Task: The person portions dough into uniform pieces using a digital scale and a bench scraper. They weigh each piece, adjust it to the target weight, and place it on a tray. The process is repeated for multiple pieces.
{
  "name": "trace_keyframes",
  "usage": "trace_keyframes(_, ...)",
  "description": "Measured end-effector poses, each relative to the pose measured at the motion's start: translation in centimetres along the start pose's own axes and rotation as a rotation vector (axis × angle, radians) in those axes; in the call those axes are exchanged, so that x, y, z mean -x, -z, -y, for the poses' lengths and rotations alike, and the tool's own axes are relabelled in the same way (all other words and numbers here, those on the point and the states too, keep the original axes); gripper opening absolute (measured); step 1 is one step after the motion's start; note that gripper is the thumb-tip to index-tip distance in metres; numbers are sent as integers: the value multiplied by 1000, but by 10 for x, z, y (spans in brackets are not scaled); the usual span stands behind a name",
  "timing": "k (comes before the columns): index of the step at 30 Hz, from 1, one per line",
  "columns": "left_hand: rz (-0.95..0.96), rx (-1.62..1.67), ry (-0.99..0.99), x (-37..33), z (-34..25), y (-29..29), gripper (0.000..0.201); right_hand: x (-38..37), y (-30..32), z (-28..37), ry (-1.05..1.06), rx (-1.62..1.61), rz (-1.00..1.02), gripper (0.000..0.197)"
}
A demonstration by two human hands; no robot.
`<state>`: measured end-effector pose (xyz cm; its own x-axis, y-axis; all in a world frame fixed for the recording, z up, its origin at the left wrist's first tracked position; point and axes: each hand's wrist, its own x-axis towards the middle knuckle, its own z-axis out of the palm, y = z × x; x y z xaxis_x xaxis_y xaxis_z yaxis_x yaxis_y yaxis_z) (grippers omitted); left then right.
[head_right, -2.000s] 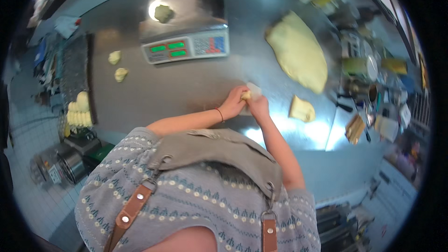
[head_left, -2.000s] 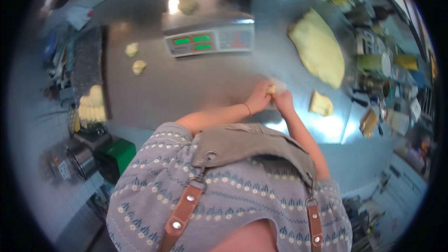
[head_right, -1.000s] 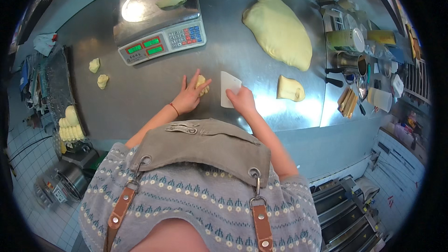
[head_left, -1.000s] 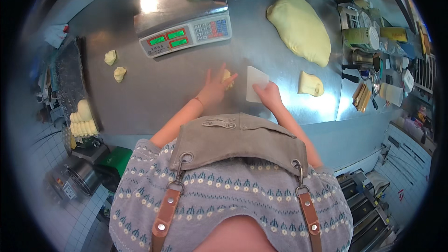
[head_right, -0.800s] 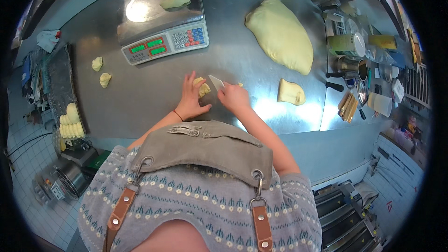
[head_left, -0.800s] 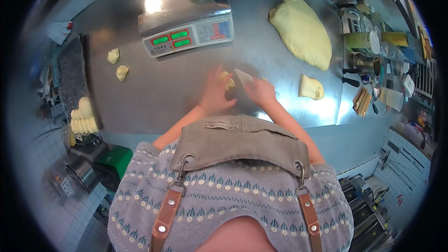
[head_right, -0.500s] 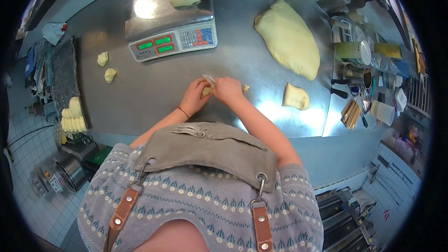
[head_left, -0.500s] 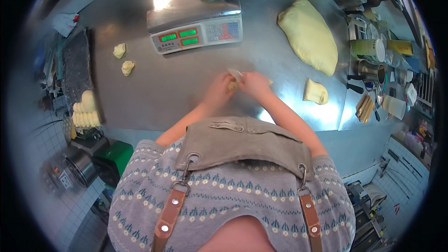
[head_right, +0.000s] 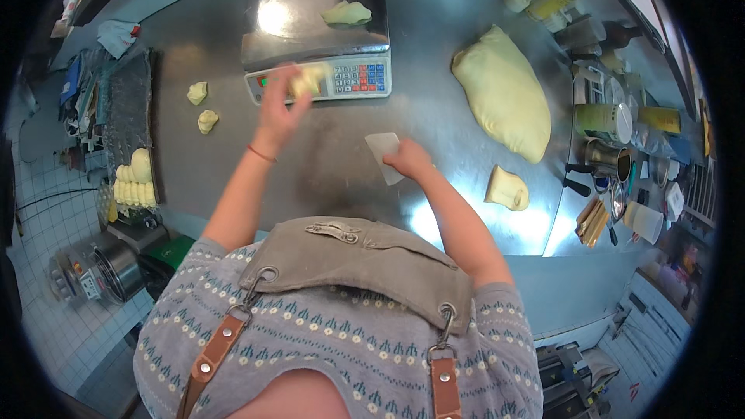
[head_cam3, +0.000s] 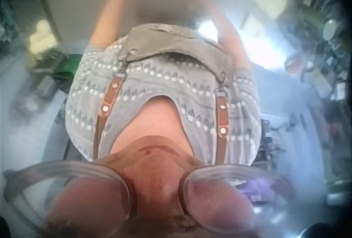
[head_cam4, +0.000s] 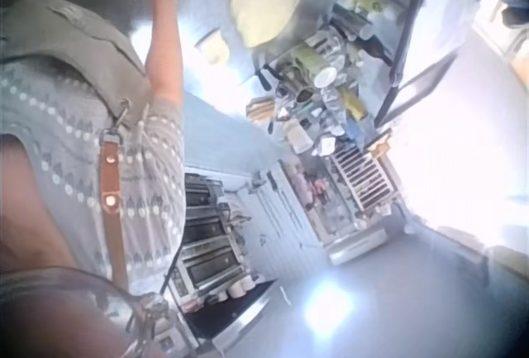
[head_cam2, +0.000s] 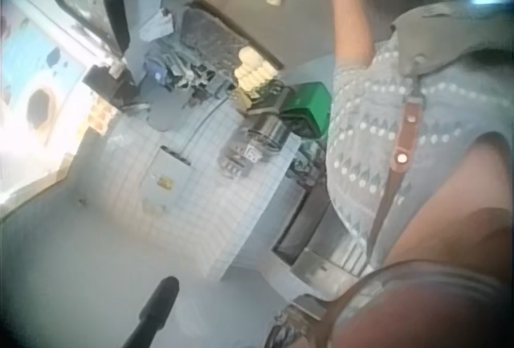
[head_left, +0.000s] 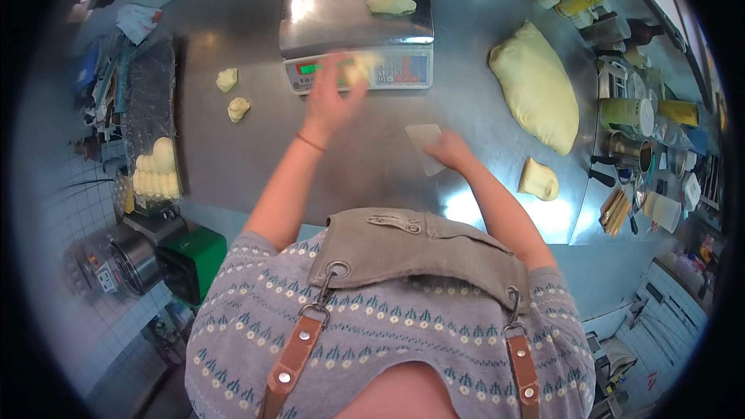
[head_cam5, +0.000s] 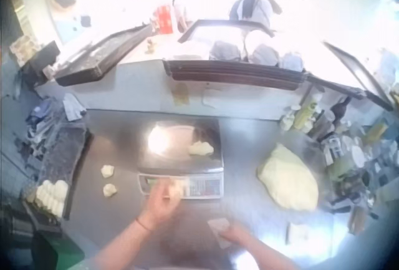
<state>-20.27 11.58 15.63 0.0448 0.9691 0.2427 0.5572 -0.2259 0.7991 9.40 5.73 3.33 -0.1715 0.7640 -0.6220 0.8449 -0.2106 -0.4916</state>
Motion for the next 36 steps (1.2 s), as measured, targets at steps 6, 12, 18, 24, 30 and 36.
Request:
trace_keyframes(6,-26,-1012,-61,-107,-12,1,66,36,8,-2,-40,-84,-57,43)
trace_keyframes(12,118,-273,-204,-160,43,-59,45,76,16,-6,58,-98,-209,34)
trace_keyframes(18,-24,346,52,-61,32,-94,34,96,32,15,13,259,-264,31)
trace_keyframes(24,392,548,273,136,27,-138,40,51,-18,-17,48,0,-233,35)
trace_keyframes(30,369,329,87,101,-7,-115,39,57,-2,39,-38,-1112,-134,29)
trace_keyframes(36,-202,308,-33,-28,-34,-46,49,86,68,38,59,-872,-200,30)
